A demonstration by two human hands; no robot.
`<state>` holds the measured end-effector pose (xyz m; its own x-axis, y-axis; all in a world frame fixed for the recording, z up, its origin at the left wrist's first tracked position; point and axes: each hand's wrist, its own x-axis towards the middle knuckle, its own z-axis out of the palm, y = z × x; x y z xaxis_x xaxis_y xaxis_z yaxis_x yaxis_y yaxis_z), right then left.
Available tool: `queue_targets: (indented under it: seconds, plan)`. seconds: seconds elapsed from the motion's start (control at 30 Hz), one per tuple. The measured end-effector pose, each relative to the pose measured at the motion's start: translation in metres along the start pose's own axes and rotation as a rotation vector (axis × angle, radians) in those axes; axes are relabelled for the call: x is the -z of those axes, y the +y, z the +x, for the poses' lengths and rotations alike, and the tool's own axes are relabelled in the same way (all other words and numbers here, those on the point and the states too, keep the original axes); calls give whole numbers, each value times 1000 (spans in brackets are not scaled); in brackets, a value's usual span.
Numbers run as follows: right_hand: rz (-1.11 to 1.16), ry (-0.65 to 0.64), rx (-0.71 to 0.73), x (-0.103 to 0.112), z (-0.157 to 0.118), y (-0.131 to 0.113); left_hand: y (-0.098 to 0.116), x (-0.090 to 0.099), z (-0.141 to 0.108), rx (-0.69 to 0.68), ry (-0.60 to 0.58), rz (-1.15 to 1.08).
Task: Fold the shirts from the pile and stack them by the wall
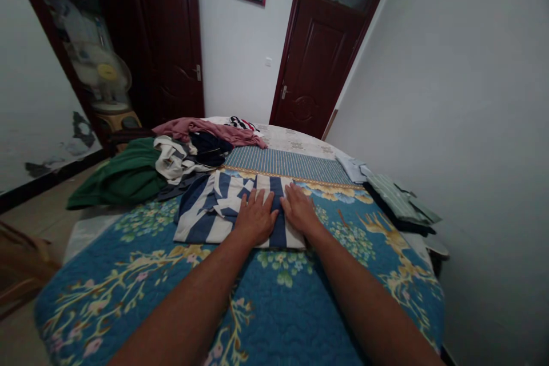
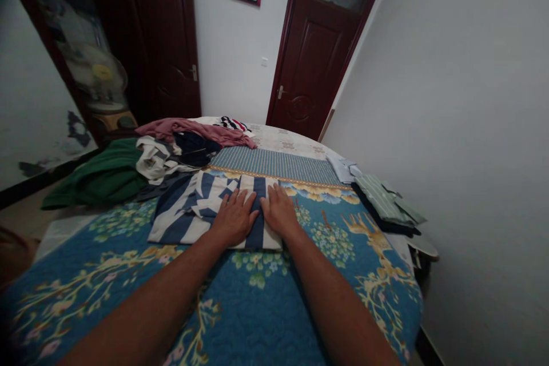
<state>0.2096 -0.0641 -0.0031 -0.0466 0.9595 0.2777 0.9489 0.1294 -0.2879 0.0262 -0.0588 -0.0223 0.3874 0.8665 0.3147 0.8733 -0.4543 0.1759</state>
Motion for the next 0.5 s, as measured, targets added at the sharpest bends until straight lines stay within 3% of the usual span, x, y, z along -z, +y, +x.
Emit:
queue_targets:
  seconds: [0.13,0.23,0.37,0.5]
  plan:
    - [44,-89,-25,-16,25,11,1,2,0,7,-20,-8]
    - [101,18,-90,-19,31,18,2,5,1,18,-35,-17]
    - [170,151,-249,-10,19,23,3,8,1,29,-33,-13]
    - [288,46,-349,3,5,25,0,12,2,45,-8,-7]
